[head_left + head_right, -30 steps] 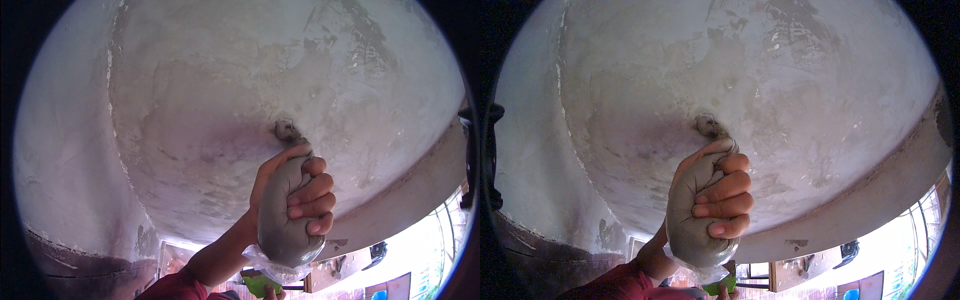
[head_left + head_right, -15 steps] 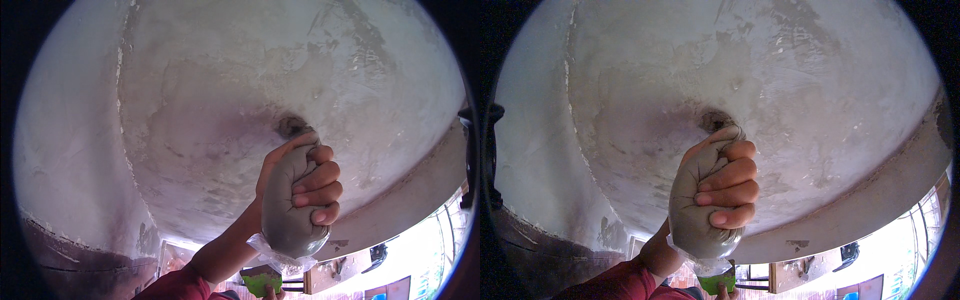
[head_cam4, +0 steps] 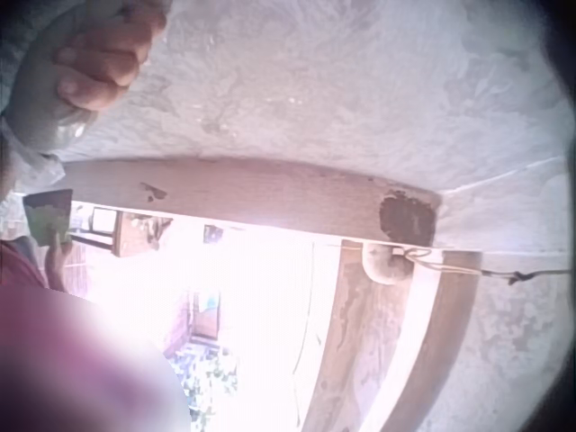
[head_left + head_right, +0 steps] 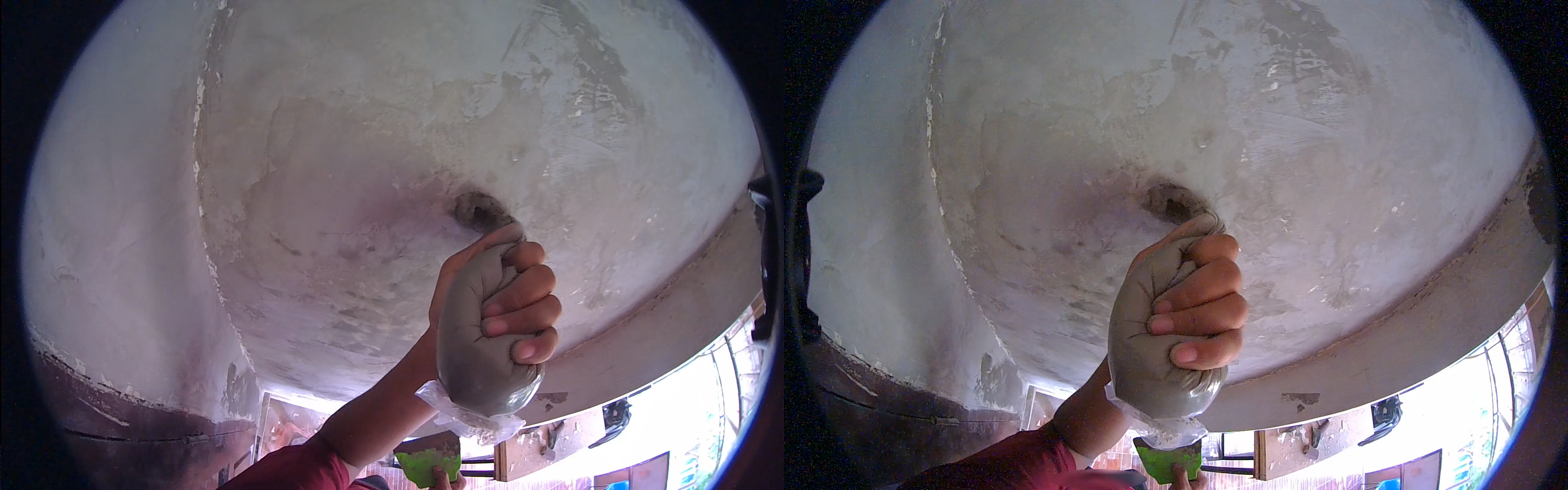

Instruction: The person applies a gray paste from a flexible pouch onto a ceiling and smooths it with a green plastic scraper. The person repeatedly squeezes the pouch, spreads the paste, and occasionally uses a finger to press the material into the ceiling surface.

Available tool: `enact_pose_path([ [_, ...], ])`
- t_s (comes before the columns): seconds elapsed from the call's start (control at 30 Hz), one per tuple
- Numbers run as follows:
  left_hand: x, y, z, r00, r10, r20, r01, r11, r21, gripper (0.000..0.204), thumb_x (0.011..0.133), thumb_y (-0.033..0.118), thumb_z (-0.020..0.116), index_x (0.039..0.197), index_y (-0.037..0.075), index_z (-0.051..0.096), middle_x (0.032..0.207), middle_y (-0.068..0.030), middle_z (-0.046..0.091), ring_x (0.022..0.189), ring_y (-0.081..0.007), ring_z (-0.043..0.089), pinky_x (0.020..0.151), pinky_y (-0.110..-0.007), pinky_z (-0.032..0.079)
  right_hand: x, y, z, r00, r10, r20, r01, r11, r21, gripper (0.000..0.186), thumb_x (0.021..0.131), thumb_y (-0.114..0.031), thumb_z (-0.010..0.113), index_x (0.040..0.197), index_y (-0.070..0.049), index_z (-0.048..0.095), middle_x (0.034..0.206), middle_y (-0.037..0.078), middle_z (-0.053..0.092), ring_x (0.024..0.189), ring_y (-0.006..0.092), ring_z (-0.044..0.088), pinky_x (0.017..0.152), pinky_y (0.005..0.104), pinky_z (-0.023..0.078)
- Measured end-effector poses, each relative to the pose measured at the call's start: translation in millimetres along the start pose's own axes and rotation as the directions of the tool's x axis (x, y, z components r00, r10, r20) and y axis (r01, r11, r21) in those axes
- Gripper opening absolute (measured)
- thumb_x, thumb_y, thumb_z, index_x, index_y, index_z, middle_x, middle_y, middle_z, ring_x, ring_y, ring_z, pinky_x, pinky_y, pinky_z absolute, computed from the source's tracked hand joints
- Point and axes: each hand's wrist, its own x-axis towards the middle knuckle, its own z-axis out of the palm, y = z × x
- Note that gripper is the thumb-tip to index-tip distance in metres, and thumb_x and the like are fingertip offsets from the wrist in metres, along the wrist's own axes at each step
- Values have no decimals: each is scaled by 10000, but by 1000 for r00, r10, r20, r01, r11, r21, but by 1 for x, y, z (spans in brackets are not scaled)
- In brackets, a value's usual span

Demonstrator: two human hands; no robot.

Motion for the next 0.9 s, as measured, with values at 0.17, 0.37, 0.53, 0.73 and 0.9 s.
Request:
enact_pose_path([
  [0.17,-9,-1,0,997,26,-70,-29,998,-51,389,1046,327,237,764,128,417,534,-12,398,458,-134,480,493,-393,516,-2,7,-3,999,-18,-41,20,998,63,197,845,-87,644,981,55,630,884,98,648,761,157,608,627,285,499],
  [0.37,-22,2,-4,994,-44,-102,31,992,-121,365,1027,337,261,792,125,443,534,-23,411,461,-152,492,546,-440,528,-2,14,-10,999,-5,-49,9,998,63,198,846,-85,658,982,55,626,898,97,648,782,161,614,665,288,510],
  [0.53,-32,-3,0,969,-99,-226,84,994,-76,339,999,344,302,777,134,450,515,-19,406,437,-153,483,543,-449,541,-4,16,-9,999,11,-35,-9,998,54,198,849,-81,652,988,55,617,910,94,644,797,163,614,688,290,511],
  [0.73,-38,-4,14,877,-142,-459,213,971,107,326,968,372,372,735,150,429,491,-12,402,402,-145,463,488,-410,533,-7,9,-2,999,33,-28,-31,997,70,186,842,-52,634,995,52,608,923,89,638,803,154,603,696,287,501],
  [0.9,-48,-7,29,743,-80,-665,391,857,334,294,952,374,444,766,146,447,515,-15,436,425,-138,471,462,-330,483,-7,8,5,997,57,48,-61,995,84,201,835,-34,626,1010,59,595,923,100,632,809,168,602,702,302,499],
])
